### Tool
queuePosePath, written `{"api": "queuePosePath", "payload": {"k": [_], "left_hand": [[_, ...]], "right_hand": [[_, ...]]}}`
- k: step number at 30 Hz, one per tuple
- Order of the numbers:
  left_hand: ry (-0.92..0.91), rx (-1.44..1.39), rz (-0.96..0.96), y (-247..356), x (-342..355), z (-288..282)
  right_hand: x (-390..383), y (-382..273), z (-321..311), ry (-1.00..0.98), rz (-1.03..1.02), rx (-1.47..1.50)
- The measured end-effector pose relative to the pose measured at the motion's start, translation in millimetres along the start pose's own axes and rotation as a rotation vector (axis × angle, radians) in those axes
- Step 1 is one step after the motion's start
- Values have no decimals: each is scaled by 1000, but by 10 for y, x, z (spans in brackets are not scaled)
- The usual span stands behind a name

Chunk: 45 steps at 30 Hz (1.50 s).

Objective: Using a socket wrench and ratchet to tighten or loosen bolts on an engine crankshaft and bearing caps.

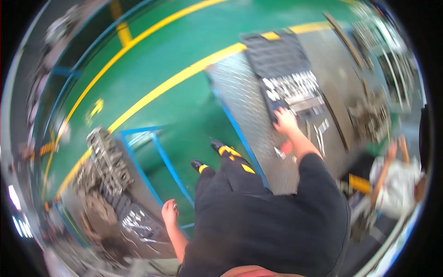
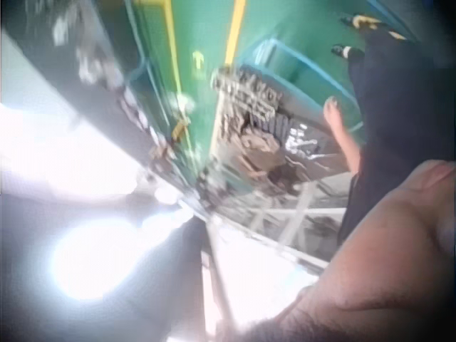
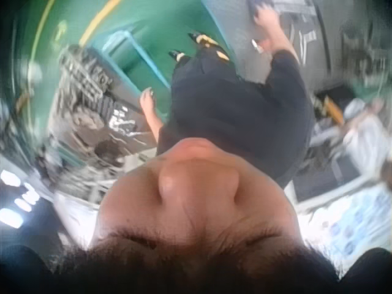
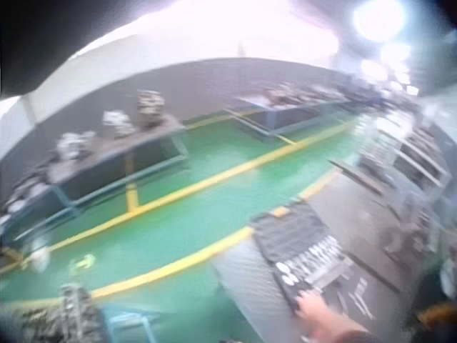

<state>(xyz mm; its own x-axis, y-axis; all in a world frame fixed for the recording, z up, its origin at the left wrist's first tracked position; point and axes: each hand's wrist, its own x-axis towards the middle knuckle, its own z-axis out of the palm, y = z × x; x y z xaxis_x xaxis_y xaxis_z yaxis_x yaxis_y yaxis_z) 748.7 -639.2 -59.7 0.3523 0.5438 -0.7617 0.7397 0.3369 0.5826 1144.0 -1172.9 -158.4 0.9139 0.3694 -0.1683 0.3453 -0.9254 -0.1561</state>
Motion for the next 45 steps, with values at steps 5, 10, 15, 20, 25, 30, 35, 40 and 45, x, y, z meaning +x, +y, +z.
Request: {"api": "queuePosePath", "payload": {"k": [5,10,15,20,25,30,35,40,45], "left_hand": [[225,-51,74,-285,-193,185],[341,26,69,-709,-436,377],[408,-86,-49,-979,-597,416],[408,-88,-8,-1069,-572,366],[249,-190,-12,-789,-371,212],[55,-103,-59,-536,-174,114],[-4,-47,-14,-190,20,161],[-52,64,26,97,148,206],[-17,14,27,58,157,176]], "right_hand": [[266,288,76,-417,-152,-189],[712,611,236,-347,-268,158],[847,694,547,-517,21,128],[618,483,488,-241,4,277],[271,61,-16,-128,315,149],[219,-269,-128,-218,666,-61],[407,-355,-96,-296,783,-67],[568,-373,-36,-419,817,-99],[525,-32,34,-398,538,46]]}}
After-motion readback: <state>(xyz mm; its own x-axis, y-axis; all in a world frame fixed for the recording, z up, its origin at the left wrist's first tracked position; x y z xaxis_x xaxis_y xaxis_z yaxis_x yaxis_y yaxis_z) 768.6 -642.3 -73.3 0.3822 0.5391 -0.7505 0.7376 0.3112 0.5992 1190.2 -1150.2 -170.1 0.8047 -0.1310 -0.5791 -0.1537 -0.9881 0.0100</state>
